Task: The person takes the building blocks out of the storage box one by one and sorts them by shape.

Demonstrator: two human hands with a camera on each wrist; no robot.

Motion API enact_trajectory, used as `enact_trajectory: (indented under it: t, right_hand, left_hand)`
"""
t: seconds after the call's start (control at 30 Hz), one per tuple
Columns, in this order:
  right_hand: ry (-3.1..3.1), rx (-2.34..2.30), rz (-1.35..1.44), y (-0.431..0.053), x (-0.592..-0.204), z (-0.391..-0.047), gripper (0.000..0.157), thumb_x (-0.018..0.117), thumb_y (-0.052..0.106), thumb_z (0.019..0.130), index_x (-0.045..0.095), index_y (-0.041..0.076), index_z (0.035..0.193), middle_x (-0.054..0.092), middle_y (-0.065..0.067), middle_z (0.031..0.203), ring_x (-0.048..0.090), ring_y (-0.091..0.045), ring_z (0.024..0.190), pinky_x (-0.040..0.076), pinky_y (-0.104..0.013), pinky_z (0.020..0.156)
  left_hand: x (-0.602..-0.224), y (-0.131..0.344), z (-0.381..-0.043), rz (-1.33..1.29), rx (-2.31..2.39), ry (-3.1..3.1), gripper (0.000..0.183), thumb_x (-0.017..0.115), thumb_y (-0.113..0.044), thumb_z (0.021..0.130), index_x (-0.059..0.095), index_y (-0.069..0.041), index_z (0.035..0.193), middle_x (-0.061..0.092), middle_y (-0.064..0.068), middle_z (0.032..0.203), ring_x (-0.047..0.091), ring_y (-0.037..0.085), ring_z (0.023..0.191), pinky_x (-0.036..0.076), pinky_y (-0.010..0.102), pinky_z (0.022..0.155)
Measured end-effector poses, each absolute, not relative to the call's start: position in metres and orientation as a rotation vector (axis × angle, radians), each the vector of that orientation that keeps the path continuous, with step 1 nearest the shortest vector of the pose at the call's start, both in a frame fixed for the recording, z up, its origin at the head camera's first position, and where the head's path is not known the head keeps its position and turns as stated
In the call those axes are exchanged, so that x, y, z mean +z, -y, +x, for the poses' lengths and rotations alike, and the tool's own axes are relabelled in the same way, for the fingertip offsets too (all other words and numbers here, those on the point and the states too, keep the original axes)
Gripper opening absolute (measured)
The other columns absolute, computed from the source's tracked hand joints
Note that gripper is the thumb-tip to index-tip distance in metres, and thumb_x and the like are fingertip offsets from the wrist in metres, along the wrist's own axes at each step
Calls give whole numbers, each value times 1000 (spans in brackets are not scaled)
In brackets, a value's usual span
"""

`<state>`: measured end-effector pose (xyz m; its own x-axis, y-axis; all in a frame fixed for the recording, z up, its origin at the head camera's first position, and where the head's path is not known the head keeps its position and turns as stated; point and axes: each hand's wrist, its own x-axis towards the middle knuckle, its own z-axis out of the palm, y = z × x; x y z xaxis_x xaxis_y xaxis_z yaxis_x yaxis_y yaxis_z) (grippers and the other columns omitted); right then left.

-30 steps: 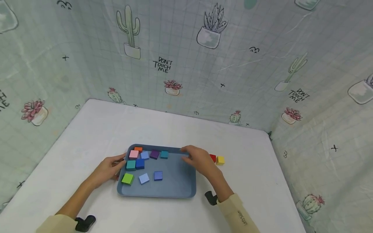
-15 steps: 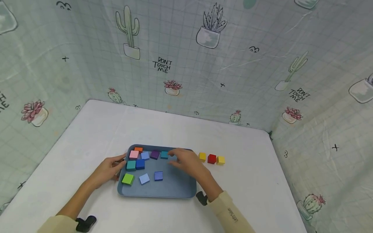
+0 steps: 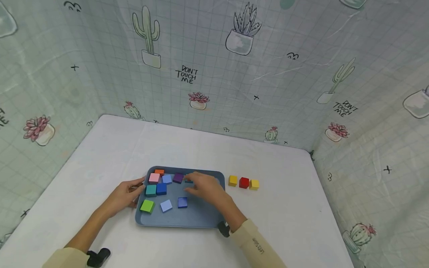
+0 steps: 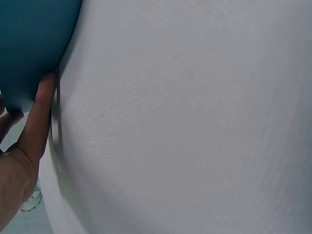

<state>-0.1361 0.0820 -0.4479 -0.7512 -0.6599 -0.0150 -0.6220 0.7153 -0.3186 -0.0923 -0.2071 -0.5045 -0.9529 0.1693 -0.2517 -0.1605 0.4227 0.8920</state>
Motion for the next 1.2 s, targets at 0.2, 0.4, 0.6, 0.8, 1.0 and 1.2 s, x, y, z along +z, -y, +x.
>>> enact_trajectory:
  t: [0.2,0.4,0.6,0.8,1.0,1.2]
  right_hand:
    - [-2789,-462,-1069,-77,-449,-136,38,68,30,88,62,13,120,65,1,110,61,-5,84,47,-12,70]
    - [-2777,-480,-1085,-68,-446,-138,36,67,30,88,62,14,121,64,2,111,61,-10,94,48,-15,78]
    - [-2768,-442,-1094,-60,-450,-139,35,68,30,87,64,15,118,65,3,107,55,-2,79,46,-12,72]
    - [-2793,-345,-1148,-51,-452,-140,36,66,33,88,63,16,120,64,5,109,56,-1,81,47,-14,74]
    - [-2783,-281,-1171,-45,-453,-140,38,66,33,88,63,17,123,65,4,107,58,-3,86,48,-14,76]
    - [-2791,-222,-1186,-42,-455,-143,37,68,32,87,63,17,121,64,5,106,58,-2,88,47,-14,77]
  left_hand:
    - [-503,207,-93,6,1533,-2379,60,55,-30,96,34,0,144,40,29,138,58,28,96,56,31,63]
    - [-504,207,-92,2,1547,-2387,58,55,-28,96,35,0,143,40,29,138,58,29,96,56,31,62]
    - [-508,208,-93,6,1546,-2393,58,56,-29,96,37,-2,143,41,29,138,58,27,94,56,31,61]
    - [-507,209,-92,7,1544,-2387,60,57,-30,95,36,-1,143,41,28,137,58,26,93,56,31,61]
    - [-507,209,-92,13,1557,-2375,59,57,-29,95,36,-1,144,41,28,138,58,26,92,56,31,60]
    - [-507,206,-92,-6,1548,-2379,60,57,-30,95,36,-2,144,42,27,138,58,25,92,56,31,61]
